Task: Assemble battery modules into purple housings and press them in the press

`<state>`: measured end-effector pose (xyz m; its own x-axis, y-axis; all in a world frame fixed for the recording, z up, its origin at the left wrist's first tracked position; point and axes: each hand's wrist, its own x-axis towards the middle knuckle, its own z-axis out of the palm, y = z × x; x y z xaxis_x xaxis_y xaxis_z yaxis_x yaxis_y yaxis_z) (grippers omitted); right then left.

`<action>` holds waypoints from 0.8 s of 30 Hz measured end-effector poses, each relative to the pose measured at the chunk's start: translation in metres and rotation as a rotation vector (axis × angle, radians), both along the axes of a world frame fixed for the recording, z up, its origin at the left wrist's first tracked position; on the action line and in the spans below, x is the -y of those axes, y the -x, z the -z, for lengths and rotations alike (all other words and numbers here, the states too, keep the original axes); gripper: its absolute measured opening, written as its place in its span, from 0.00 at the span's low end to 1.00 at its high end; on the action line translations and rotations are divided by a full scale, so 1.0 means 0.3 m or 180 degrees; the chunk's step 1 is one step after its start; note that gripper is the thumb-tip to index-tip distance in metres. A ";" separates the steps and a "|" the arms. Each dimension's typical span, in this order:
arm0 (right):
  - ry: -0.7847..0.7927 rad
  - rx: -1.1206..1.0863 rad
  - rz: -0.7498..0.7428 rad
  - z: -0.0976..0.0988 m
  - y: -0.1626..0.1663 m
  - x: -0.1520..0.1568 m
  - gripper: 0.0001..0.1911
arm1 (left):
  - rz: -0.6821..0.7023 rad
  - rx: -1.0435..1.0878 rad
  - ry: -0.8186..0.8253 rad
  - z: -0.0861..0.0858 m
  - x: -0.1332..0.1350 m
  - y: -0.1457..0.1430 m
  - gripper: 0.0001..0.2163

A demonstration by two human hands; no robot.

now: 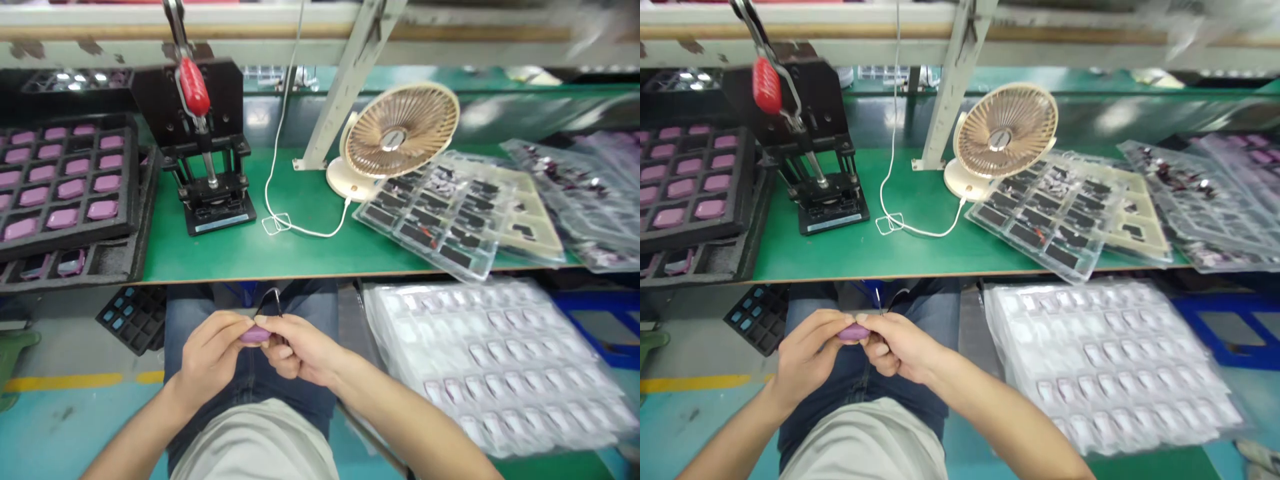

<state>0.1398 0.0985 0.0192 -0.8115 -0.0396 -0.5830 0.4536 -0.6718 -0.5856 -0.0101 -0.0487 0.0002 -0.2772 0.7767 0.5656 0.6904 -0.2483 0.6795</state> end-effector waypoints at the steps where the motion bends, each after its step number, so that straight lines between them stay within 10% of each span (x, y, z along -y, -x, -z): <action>1: -0.0589 -0.0063 -0.0091 0.002 0.003 -0.008 0.33 | 0.0069 -0.0046 0.0133 -0.003 0.000 0.011 0.24; 5: -0.3119 -0.0613 0.0030 -0.058 0.051 -0.106 0.36 | 0.0096 -0.0220 0.0220 -0.020 -0.045 0.112 0.19; 10: -0.4941 -0.1599 0.1541 -0.317 0.250 -0.338 0.17 | -0.0437 -0.0400 0.0064 -0.048 -0.249 0.262 0.10; 15: -0.6864 -0.2757 0.1585 -0.459 0.543 -0.463 0.28 | -0.0613 -0.0662 0.0427 -0.026 -0.386 0.352 0.03; 20: -0.7505 -0.3315 0.1878 -0.454 0.648 -0.476 0.19 | -0.0685 -0.0623 0.0615 0.010 -0.384 0.377 0.04; 24: -0.7313 -0.2893 0.2563 -0.577 0.640 -0.475 0.18 | -0.0625 -0.0461 0.0517 0.026 -0.372 0.379 0.05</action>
